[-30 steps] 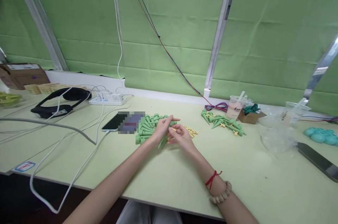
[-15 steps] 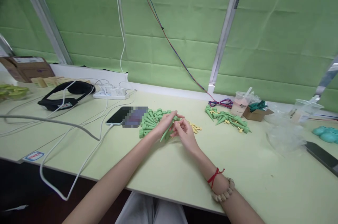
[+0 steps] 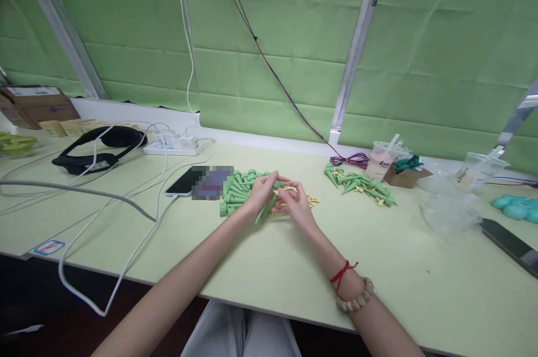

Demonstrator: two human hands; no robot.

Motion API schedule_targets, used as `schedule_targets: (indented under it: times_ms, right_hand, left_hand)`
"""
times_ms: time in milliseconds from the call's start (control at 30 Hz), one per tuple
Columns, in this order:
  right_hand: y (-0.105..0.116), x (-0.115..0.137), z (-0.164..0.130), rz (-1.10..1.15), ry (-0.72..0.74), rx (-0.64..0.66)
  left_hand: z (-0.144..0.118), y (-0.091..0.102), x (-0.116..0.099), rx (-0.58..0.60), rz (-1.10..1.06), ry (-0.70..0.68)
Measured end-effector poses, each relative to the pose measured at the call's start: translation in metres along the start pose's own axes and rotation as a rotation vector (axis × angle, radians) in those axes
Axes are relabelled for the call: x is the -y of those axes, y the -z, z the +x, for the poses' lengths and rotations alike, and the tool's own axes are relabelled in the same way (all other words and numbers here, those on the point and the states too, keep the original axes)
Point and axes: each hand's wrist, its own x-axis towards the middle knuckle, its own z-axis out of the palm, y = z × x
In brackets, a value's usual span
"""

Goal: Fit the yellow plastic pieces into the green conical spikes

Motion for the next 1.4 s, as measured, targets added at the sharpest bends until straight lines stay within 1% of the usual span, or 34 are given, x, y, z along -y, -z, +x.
schedule_targets:
  times_ms: [67,100,167,233,267,400,433,467,500,567,633,700,833,900,933,1067,1100,1133,1167,1200,1267,1333,1367,1400]
  right_hand:
    - [0.003,0.002,0.002,0.08,-0.172,0.025]
    - [0.005,0.003,0.002,0.099,-0.229,0.052]
    - [0.009,0.003,0.003,0.107,-0.266,0.102]
    - [0.011,0.001,0.004,0.074,-0.228,0.113]
    - [0.012,-0.001,0.004,0.029,-0.178,0.103]
    - [0.009,-0.006,0.004,-0.249,0.158,-0.038]
    - [0.008,-0.006,0.004,-0.279,0.203,-0.054]
    - [0.007,-0.006,0.004,-0.277,0.207,-0.051]
    - [0.007,-0.006,0.003,-0.252,0.171,-0.031]
    - [0.006,-0.004,0.002,-0.184,0.049,0.023]
    - [0.006,-0.002,0.002,-0.134,-0.038,0.042]
    - [0.006,-0.001,0.003,-0.106,-0.059,0.048]
    - [0.005,-0.002,0.003,-0.084,-0.034,0.053]
    - [0.004,-0.003,0.002,-0.122,0.018,0.051]
    - [0.004,-0.003,0.001,-0.174,0.074,0.047]
    - [0.003,-0.002,-0.004,-0.488,0.394,0.019]
    - [0.002,-0.002,-0.004,-0.525,0.435,0.02]
    - [0.002,-0.001,-0.004,-0.524,0.442,0.019]
    - [0.002,0.0,-0.004,-0.489,0.415,0.01]
    - [0.002,0.0,-0.003,-0.428,0.351,-0.003]
    - [0.003,0.001,-0.001,-0.287,0.144,-0.005]
    - [0.004,0.001,0.001,-0.189,-0.034,0.033]
    - [0.005,0.001,0.002,-0.168,-0.073,0.061]
    - [0.006,0.001,0.002,-0.167,-0.064,0.081]
  left_hand:
    - [0.0,0.001,0.0,-0.009,0.051,-0.064]
    - [0.001,0.001,0.0,-0.01,0.084,-0.092]
    - [0.002,0.002,0.0,0.007,0.148,-0.15]
    - [0.003,0.003,0.001,0.029,0.19,-0.19]
    - [0.004,0.003,0.002,0.032,0.202,-0.193]
    - [0.006,0.003,0.007,-0.02,0.2,-0.147]
    - [0.006,0.003,0.007,-0.034,0.189,-0.136]
    - [0.005,0.002,0.008,-0.045,0.177,-0.128]
    - [0.005,0.002,0.008,-0.048,0.167,-0.123]
    - [0.004,0.001,0.008,-0.031,0.157,-0.119]
    - [0.003,-0.001,0.009,-0.011,0.16,-0.121]
    - [0.002,-0.002,0.01,-0.005,0.179,-0.124]
    - [0.004,-0.002,0.012,-0.027,0.215,-0.126]
    - [0.005,-0.001,0.013,-0.043,0.217,-0.118]
    - [0.005,0.0,0.013,-0.058,0.218,-0.108]
    - [0.006,0.0,0.011,-0.107,0.197,-0.052]
    - [0.005,0.0,0.01,-0.099,0.175,-0.051]
    - [0.005,0.0,0.009,-0.082,0.149,-0.056]
    - [0.004,0.0,0.008,-0.064,0.123,-0.062]
    - [0.004,-0.001,0.008,-0.049,0.102,-0.067]
    - [0.003,-0.001,0.006,-0.034,0.089,-0.08]
    - [0.003,-0.001,0.006,-0.044,0.101,-0.111]
    - [0.003,-0.001,0.006,-0.047,0.109,-0.124]
    - [0.003,-0.001,0.006,-0.048,0.114,-0.129]
